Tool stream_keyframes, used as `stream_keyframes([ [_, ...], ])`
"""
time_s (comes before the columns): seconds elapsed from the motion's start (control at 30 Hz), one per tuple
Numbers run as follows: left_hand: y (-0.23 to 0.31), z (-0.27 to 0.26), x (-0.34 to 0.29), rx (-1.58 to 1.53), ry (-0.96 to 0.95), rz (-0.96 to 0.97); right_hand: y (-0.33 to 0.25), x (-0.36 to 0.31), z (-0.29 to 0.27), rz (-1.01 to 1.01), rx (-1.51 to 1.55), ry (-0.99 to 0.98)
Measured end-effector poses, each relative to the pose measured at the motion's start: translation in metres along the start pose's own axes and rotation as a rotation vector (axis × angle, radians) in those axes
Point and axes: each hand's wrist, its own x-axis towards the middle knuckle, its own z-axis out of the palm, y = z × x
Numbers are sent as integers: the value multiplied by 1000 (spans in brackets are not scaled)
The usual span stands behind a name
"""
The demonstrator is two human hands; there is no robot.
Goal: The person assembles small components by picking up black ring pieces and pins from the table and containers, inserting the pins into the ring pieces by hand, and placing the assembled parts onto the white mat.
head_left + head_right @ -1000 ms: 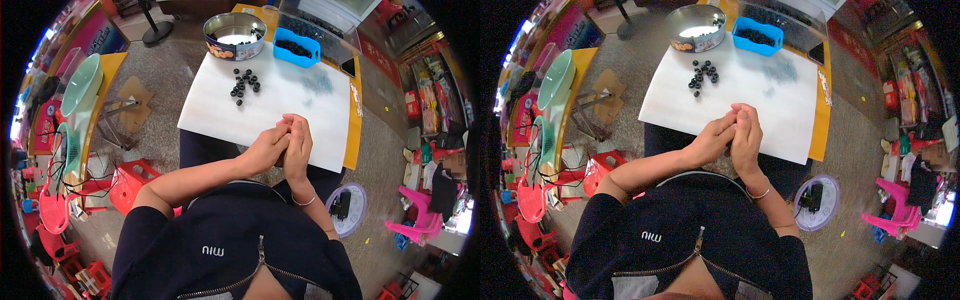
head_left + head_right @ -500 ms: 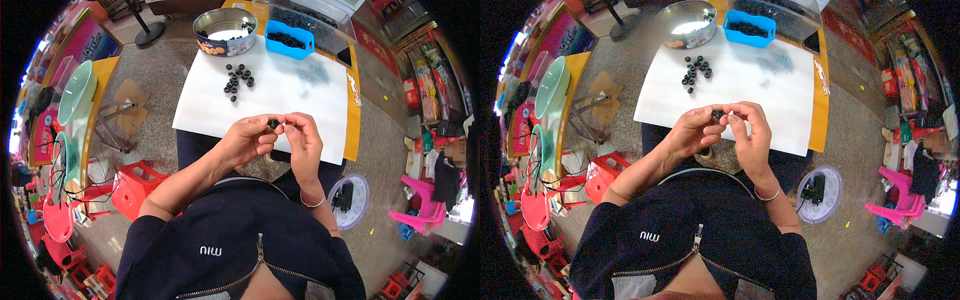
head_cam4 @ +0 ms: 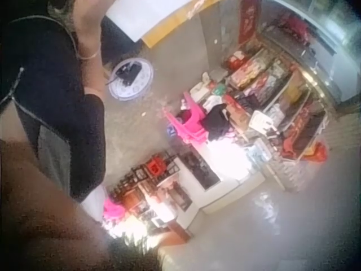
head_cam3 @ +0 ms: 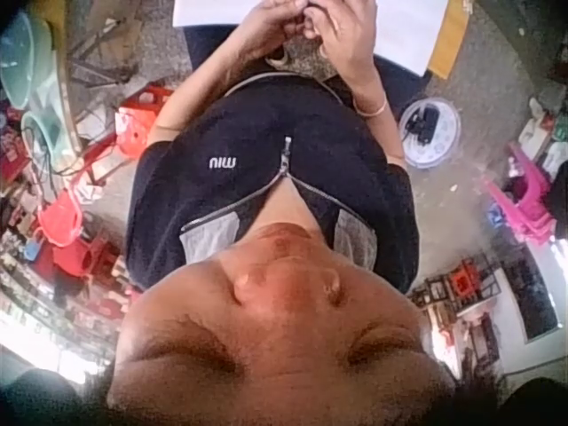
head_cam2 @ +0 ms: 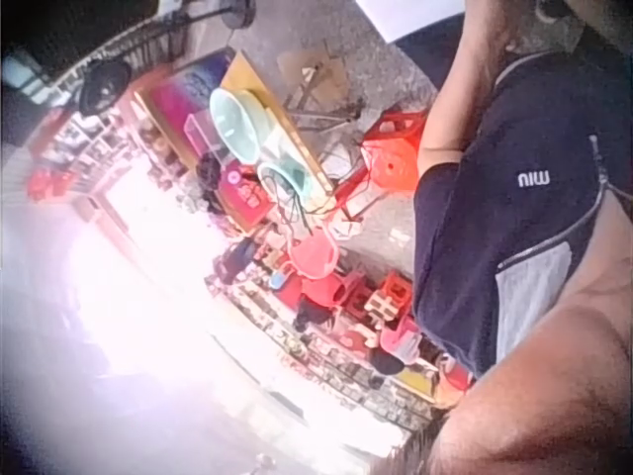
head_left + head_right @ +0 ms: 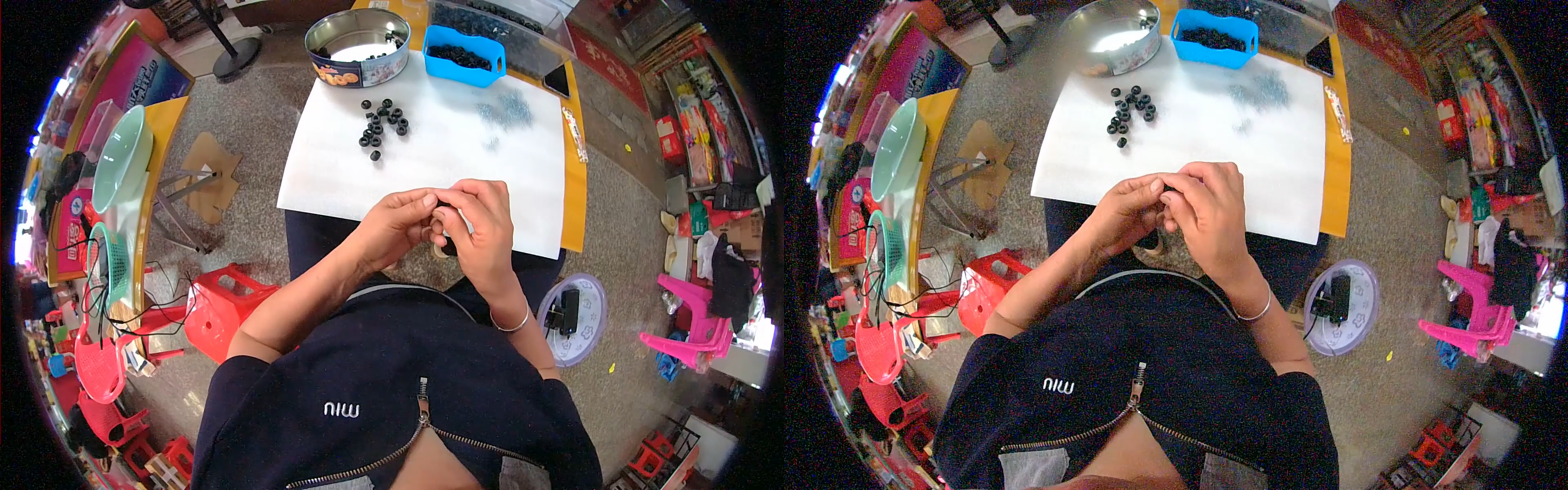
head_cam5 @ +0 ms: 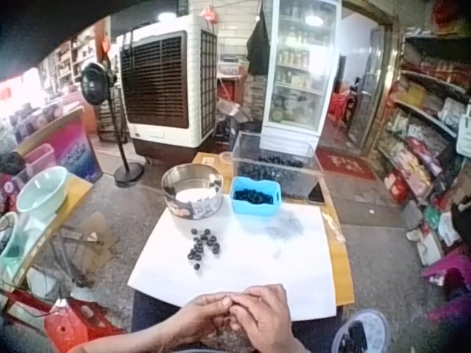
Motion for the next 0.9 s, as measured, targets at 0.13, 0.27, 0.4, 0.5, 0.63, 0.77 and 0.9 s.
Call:
stream_keyframes([
  [0.13,-1,-3,-3,6,-3,-10,8,-2,4,24,66,-40],
  [0.27,1,-2,-4,-29,29,-39,12,-4,5,67,118,-25],
  [0.4,0,-2,-4,28,79,-15,10,-6,2,92,96,-21],
  [0.5,0,-5,-3,117,147,14,10,-8,0,38,14,-20],
  [0.63,-1,-1,-3,139,129,31,10,-12,-2,48,82,5],
  [0.77,-2,3,-5,140,172,27,10,-14,-2,117,161,22],
  [0.9,2,9,-8,174,216,25,12,-15,-2,189,239,12],
])
